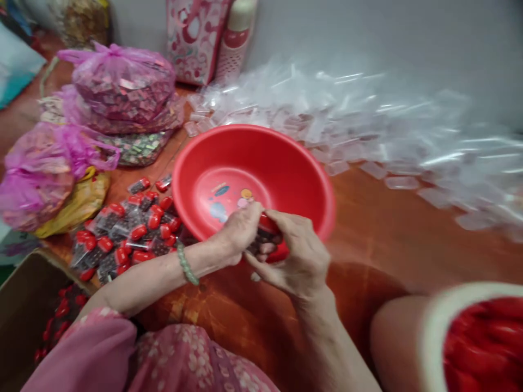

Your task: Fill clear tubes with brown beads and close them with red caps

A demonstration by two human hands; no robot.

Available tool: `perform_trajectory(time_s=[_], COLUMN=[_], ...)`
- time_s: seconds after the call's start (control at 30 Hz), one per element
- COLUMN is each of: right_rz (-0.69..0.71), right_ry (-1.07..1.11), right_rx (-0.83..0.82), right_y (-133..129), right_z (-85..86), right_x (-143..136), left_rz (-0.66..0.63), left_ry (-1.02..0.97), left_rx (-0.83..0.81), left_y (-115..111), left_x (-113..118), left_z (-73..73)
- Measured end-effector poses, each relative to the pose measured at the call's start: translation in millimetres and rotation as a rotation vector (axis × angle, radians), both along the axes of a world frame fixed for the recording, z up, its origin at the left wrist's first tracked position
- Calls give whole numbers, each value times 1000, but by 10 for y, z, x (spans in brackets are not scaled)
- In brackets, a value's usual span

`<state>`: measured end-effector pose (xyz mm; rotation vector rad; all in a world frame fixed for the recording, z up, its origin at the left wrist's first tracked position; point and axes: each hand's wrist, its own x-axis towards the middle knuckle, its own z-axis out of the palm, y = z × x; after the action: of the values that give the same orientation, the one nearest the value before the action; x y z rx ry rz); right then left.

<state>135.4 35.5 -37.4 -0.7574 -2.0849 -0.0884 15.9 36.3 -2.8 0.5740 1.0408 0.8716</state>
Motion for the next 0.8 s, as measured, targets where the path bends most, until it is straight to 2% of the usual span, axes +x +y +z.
perform_trajectory(time_s=[0.1, 0.17, 0.2, 0.27, 0.33, 0.43, 0.5, 0.53, 0.6, 0.7, 0.8], right_rz=[52, 69, 67, 50, -15, -213, -284, -296, -314, -349, -372], right_ry=[-52, -88, -131, -292, -519, -764, -826, -831, -821, -789, -753], right_rx=[-120, -205, -228, -238, -248, -371, -484, -518, -555, -571, -570], right_y=[-53, -97, -122, -171, -223, -299, -334, -346, -365, -409, -483], right_z=[2, -25, -51, -118, -166, -129, -49, -8, 47, 45, -12], right_x=[-8, 9, 25, 59, 70, 9, -60, -91, -130, -131, -97], left_rz=[14, 27, 38, 78, 96, 108, 105, 60, -144, -263, -106], left_ry=[-11, 68, 173, 521, 985, 1627, 1938, 2031, 2139, 2106, 1917], left_rx=[40, 181, 285, 502, 688, 630, 579, 601, 715, 869, 1039], left_y=[-104, -213, -278, -415, -534, -629, -641, -638, -630, -649, -723], left_x=[-116, -306, -438, -763, -1135, -1667, -1954, -2072, -2264, -2443, -2479], left_z=[55, 140, 187, 255, 253, 126, 10, -44, -126, -164, -109])
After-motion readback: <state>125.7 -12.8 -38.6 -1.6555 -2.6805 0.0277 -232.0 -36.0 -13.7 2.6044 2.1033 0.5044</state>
